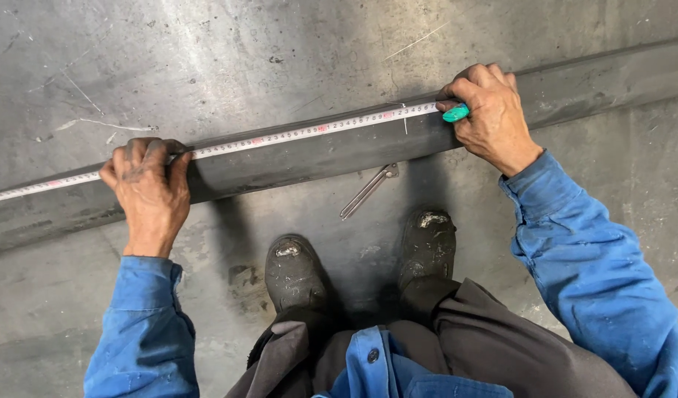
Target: Measuring and marking metal tubes using a tape measure and a marker.
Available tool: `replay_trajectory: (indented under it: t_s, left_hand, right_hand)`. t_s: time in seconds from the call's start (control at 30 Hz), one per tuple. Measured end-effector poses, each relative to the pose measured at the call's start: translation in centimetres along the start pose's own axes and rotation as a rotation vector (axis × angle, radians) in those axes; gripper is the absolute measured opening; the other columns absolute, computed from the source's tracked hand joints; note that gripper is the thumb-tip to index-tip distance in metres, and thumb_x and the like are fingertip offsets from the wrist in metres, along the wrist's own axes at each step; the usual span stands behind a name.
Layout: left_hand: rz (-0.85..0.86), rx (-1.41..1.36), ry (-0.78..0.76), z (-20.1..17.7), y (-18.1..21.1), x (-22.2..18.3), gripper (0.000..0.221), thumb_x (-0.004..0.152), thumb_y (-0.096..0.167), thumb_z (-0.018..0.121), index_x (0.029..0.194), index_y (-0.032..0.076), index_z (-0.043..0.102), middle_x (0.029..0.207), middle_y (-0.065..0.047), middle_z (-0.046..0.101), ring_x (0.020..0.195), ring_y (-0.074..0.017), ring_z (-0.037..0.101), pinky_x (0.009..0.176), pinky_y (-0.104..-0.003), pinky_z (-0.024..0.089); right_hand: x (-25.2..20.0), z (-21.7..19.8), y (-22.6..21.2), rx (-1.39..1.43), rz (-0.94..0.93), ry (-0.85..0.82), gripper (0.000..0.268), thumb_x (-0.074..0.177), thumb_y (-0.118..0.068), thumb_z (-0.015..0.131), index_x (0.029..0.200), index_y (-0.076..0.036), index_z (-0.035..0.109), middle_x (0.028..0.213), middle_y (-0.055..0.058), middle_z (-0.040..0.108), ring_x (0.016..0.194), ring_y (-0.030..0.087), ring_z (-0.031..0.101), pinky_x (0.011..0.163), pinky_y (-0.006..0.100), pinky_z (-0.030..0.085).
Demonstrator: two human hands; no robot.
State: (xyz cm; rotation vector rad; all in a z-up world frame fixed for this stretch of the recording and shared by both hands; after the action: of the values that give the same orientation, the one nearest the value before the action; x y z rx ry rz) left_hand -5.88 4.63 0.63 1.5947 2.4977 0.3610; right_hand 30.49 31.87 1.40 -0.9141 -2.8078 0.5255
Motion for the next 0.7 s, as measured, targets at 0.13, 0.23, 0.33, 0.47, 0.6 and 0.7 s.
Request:
replay_trajectory:
  t_s: [0.13, 0.23, 0.33, 0.47, 0.6, 0.7]
  left_hand:
    - [-0.050, 0.045, -0.012, 0.1, -2.7, -1.1, 0.019, 0.107, 0.018, 0.076, 0.115, 0.002, 0.078, 0.117, -0.016, 0.064, 0.108, -0.0337, 0.051, 0.104, -0.050, 0.029]
    - [-0.071, 0.066, 0.002, -0.2, -4.2, -1.8, 0.019, 0.109, 0.018, 0.077, 0.115, 0.000, 0.077, 0.116, -0.018, 0.062, 0.108, -0.0347, 0.050, 0.107, -0.051, 0.028]
    - [-0.074, 0.049, 0.009, -0.5, -4.4, -1.9, 0.018, 0.109, 0.016, 0.077, 0.115, -0.001, 0.077, 0.115, -0.018, 0.062, 0.109, -0.0352, 0.050, 0.111, -0.052, 0.027]
    - [-0.080, 0.036, 0.015, -0.6, -4.9, -2.0, 0.016, 0.111, 0.015, 0.077, 0.116, 0.000, 0.077, 0.118, -0.018, 0.064, 0.109, -0.0348, 0.052, 0.111, -0.053, 0.026]
    - [-0.075, 0.059, 0.020, -1.0, -5.5, -2.5, 0.015, 0.112, 0.015, 0.077, 0.116, 0.000, 0.078, 0.120, -0.019, 0.063, 0.113, -0.0374, 0.051, 0.111, -0.054, 0.026]
    - [-0.064, 0.048, 0.036, -1.2, -5.7, -2.7, 0.013, 0.113, 0.011, 0.076, 0.115, -0.002, 0.077, 0.122, -0.019, 0.063, 0.114, -0.0378, 0.051, 0.113, -0.053, 0.025]
  right_hand:
    - [0.0, 0.1, 0.3, -0.007, -0.004, -0.014, 0.008, 0.094, -0.005, 0.078, 0.103, -0.003, 0.076, 0.102, 0.010, 0.061, 0.094, 0.025, 0.054, 0.090, 0.038, 0.040]
    - [0.0, 0.3, 0.3, -0.018, -0.004, -0.020, 0.008, 0.096, -0.008, 0.079, 0.102, -0.003, 0.076, 0.102, 0.010, 0.061, 0.093, 0.025, 0.053, 0.090, 0.039, 0.039]
    - [0.1, 0.3, 0.2, -0.019, -0.009, -0.012, 0.009, 0.095, -0.009, 0.079, 0.100, -0.003, 0.074, 0.100, 0.010, 0.060, 0.093, 0.026, 0.053, 0.091, 0.039, 0.039]
    - [0.2, 0.3, -0.1, 0.001, -0.004, -0.009, 0.008, 0.095, -0.008, 0.080, 0.097, -0.003, 0.073, 0.097, 0.009, 0.059, 0.092, 0.024, 0.052, 0.089, 0.037, 0.038]
    - [0.4, 1.1, -0.5, -0.024, -0.019, -0.011, 0.009, 0.095, -0.009, 0.079, 0.098, -0.004, 0.072, 0.096, 0.009, 0.059, 0.092, 0.024, 0.053, 0.090, 0.038, 0.038]
    - [0.7, 1.2, -1.1, -0.045, -0.048, 0.002, 0.009, 0.093, -0.009, 0.079, 0.098, -0.005, 0.073, 0.096, 0.008, 0.059, 0.092, 0.023, 0.052, 0.086, 0.037, 0.039]
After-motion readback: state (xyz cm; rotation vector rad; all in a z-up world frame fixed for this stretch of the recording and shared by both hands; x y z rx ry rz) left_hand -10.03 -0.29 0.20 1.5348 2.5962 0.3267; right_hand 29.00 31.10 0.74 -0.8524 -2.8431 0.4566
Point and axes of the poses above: each hand's wrist, its own x-axis towards the middle knuckle, its own z-axis out of the palm, y = z × x, the point moved 8 cm from there along x, towards the middle knuckle
